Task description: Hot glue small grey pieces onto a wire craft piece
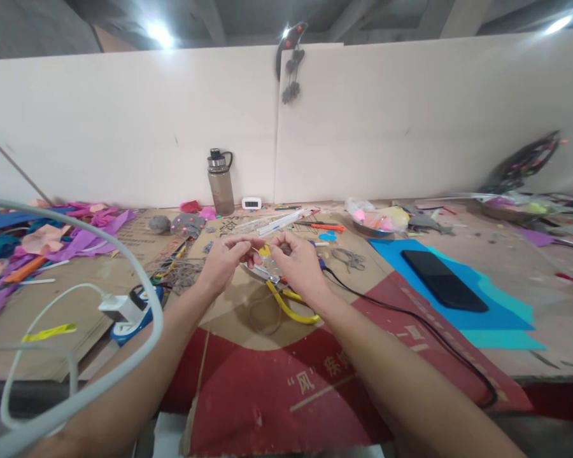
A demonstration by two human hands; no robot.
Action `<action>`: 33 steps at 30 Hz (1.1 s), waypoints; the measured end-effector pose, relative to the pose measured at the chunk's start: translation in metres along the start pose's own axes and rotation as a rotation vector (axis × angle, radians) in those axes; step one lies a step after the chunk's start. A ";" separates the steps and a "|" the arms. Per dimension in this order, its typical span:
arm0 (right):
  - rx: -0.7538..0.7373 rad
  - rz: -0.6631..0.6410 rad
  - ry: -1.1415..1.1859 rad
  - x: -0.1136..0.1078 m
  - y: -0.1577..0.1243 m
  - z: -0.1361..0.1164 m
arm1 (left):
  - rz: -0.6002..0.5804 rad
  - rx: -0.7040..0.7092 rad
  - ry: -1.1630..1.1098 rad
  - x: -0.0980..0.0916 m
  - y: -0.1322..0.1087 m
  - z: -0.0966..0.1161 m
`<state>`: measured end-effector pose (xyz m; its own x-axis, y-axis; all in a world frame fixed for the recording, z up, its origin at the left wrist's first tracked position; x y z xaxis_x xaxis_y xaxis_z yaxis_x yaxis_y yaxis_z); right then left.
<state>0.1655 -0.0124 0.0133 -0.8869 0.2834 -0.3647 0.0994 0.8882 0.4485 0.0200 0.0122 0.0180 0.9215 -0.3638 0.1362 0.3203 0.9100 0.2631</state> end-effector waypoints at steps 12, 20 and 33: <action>-0.123 -0.003 -0.220 -0.001 -0.004 -0.013 | 0.002 0.159 0.465 0.001 -0.004 0.008; -0.131 -0.035 -0.130 0.002 -0.008 -0.011 | 0.093 0.059 0.265 -0.001 -0.003 0.009; -0.047 -0.017 -0.077 0.002 -0.005 -0.009 | 0.074 0.036 0.177 0.001 -0.002 0.000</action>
<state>0.1591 -0.0197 0.0170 -0.8508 0.2967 -0.4336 0.0615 0.8759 0.4786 0.0200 0.0099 0.0177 0.9674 -0.2527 -0.0129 0.2453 0.9241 0.2929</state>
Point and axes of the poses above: each hand's wrist, its own y-axis towards the middle knuckle, its own x-axis out of the palm, z = x × y, the point moved 5 cm from there along y, towards the middle knuckle, and after that the axes turned 8 degrees about -y, right-handed, at the moved point
